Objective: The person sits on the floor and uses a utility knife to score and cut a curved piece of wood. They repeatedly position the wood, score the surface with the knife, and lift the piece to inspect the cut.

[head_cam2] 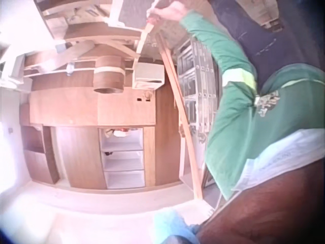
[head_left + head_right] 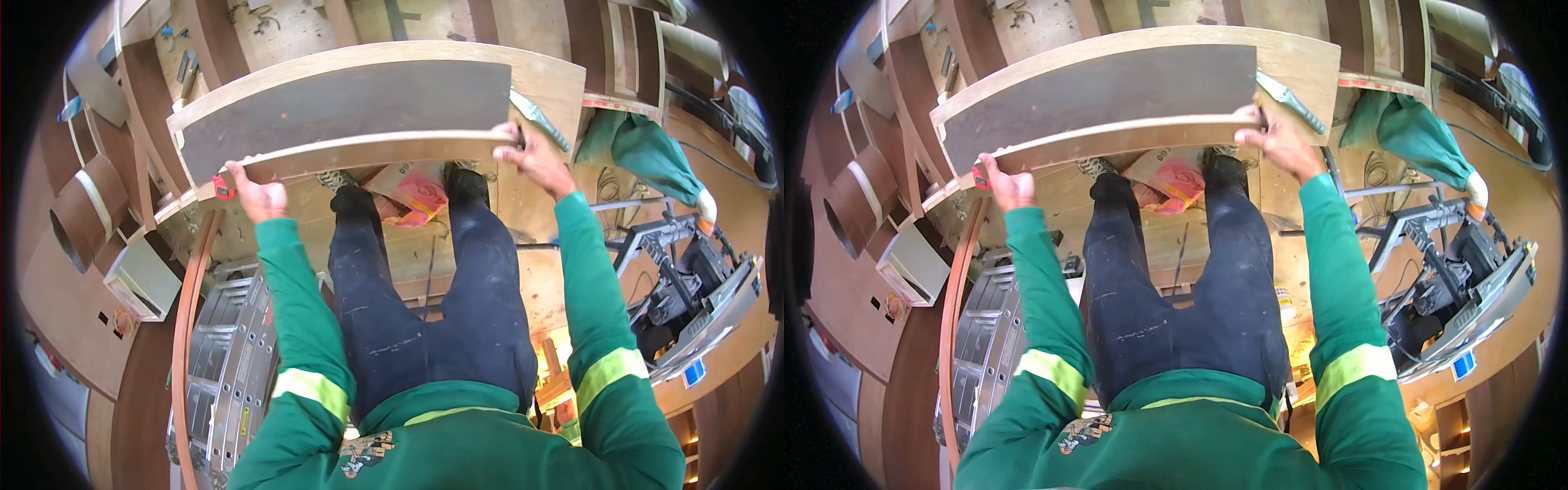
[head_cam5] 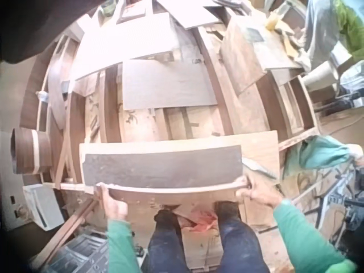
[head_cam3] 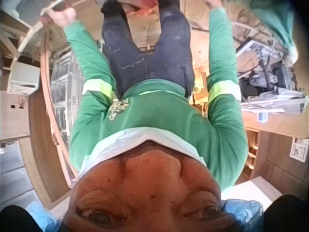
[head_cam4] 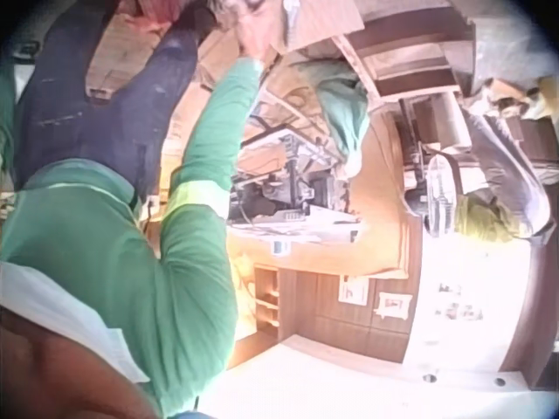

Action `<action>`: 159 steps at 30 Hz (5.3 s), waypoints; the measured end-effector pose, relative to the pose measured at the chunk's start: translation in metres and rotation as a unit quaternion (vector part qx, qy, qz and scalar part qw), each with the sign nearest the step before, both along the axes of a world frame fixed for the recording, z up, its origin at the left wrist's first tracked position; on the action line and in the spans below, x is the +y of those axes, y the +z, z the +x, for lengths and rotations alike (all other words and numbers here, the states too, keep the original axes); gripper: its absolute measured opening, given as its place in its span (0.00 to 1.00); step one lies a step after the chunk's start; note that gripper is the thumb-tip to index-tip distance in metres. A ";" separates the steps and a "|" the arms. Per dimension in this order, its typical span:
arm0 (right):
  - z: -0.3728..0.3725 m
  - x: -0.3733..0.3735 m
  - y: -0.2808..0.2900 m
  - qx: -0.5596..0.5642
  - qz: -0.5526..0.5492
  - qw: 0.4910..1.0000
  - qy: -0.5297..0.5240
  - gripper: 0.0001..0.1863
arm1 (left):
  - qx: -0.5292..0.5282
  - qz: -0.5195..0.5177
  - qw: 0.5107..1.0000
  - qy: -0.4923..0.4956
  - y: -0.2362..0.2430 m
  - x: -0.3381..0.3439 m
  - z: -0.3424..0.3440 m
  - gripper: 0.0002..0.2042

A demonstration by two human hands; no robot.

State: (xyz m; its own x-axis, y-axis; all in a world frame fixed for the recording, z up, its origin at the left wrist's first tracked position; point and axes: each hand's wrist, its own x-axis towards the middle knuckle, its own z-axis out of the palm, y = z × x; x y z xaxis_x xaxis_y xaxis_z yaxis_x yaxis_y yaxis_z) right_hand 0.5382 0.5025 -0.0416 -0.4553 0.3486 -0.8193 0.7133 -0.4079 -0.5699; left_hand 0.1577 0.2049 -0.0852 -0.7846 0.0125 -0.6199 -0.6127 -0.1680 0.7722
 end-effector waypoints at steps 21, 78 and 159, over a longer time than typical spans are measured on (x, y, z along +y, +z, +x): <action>-0.013 -0.038 -0.065 -0.006 0.218 0.947 -0.237 0.30 | -0.017 -0.107 0.970 -0.219 -0.039 -0.011 -0.042 0.25; 0.006 -0.051 -0.083 -0.088 0.118 0.909 -0.390 0.18 | 0.155 -0.250 0.930 -0.218 -0.054 -0.021 -0.015 0.36; 0.012 -0.025 -0.089 -0.154 0.041 0.908 -0.387 0.16 | 0.042 -0.098 0.982 -0.158 -0.040 -0.017 -0.023 0.24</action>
